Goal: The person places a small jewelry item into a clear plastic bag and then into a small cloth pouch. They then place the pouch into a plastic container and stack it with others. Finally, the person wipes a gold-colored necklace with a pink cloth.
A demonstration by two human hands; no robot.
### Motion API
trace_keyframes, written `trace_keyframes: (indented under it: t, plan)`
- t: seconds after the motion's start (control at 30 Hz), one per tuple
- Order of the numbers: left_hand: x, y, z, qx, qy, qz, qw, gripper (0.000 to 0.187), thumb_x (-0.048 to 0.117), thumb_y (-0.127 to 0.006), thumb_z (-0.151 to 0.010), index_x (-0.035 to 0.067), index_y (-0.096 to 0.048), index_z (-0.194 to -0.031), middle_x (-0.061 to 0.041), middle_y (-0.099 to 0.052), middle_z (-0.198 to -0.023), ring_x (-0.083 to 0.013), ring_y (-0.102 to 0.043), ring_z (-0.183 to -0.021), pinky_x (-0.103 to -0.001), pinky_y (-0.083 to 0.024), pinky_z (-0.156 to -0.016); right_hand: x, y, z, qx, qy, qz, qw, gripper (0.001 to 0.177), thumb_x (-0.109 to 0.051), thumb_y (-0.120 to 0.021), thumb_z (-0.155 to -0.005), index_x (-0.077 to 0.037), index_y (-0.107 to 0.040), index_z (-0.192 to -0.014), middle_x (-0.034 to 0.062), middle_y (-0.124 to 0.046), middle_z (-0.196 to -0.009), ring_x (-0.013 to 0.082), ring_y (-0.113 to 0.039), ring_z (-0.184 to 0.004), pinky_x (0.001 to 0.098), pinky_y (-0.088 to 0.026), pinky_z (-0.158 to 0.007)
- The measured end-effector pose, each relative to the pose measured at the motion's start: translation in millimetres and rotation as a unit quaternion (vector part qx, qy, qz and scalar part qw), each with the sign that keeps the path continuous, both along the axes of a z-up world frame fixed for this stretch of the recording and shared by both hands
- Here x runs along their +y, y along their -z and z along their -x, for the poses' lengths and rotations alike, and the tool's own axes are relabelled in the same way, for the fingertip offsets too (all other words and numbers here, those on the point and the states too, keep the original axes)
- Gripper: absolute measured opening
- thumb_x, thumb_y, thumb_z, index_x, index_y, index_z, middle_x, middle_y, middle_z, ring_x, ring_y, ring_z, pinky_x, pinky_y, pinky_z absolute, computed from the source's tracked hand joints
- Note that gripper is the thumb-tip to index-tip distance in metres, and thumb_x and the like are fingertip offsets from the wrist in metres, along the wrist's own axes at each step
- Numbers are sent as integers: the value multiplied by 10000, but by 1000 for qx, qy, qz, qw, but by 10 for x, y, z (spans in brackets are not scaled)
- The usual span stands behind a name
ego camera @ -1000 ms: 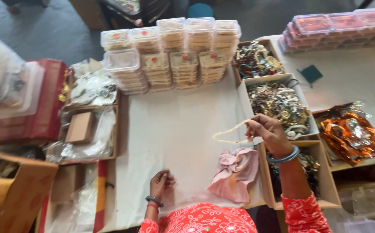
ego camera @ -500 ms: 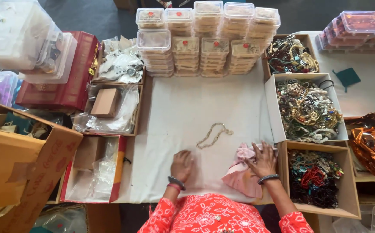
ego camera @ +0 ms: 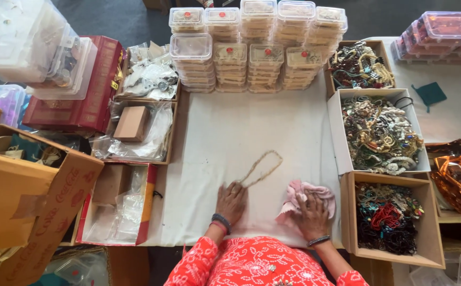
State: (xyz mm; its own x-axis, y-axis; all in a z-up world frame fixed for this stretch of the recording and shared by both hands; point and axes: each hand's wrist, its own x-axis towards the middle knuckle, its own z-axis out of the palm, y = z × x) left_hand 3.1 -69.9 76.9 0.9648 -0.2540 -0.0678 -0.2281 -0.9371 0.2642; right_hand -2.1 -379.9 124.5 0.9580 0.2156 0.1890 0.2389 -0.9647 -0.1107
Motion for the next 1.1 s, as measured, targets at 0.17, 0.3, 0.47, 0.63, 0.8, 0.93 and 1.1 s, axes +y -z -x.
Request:
trace_keyframes:
  t: [0.17,0.3,0.47,0.63,0.8,0.93,1.1]
  plan:
    - [321,-81,279,-42,-72,40,996,603,361,-662,-885,163,-544,-1442,-49,-445,-1549,-255,-278,-1509,-583,-144,-1214,-425,598,-506,-14,66,-102,992,515,-152,-674,-844,-202,-645,-1356,89,-620,-1343,344,-588,-1198,475,-476,-1069]
    - [339,-201,343,-81,-121,90,985,603,422,-638,-884,158,-543,-1418,-105,-324,-1630,-296,-216,-1510,-560,-125,-1198,-22,491,-865,-14,57,-226,972,489,-132,-662,-844,-119,-662,-1333,183,-633,-1116,392,-621,-1007,490,-521,-873]
    - [311,-53,371,-68,-138,88,984,661,471,-598,-914,143,-513,-1481,-81,-289,-1663,-275,-223,-1526,-560,-106,-1208,1461,-70,-602,-91,-192,-193,958,292,-174,-650,-856,-136,-651,-1146,116,-651,-1191,350,-610,-1137,497,-475,-957]
    - [412,184,373,-6,-140,59,988,636,467,-578,-921,177,-501,-1481,-55,-316,-1638,-250,-235,-1560,-530,-104,-1260,1653,342,-765,-88,-335,-102,932,534,-69,-591,-849,-201,-648,-1364,59,-624,-1370,285,-536,-1309,488,-360,-1147]
    - [345,-74,377,-48,-140,93,985,565,420,-545,-972,220,-490,-1497,-19,-324,-1663,-238,-255,-1539,-546,-120,-1232,967,225,-1265,-37,-204,-99,973,541,-103,-660,-812,-171,-622,-1347,57,-606,-1388,288,-548,-1275,420,-452,-1092]
    - [356,-109,376,-73,-134,91,984,589,413,-549,-967,231,-476,-1523,-33,-322,-1662,-245,-262,-1531,-545,-123,-1224,1004,-72,-1286,25,-50,-104,993,629,-48,-665,-765,-229,-653,-1367,61,-613,-1360,310,-547,-1213,387,-488,-1019]
    - [333,-131,396,-64,-135,78,986,609,413,-543,-972,209,-464,-1541,-35,-314,-1663,-252,-262,-1531,-543,-119,-1223,1672,348,-747,-99,-227,-119,961,463,-204,-709,-821,-120,-633,-1269,117,-581,-1321,344,-513,-1277,528,-379,-1118]
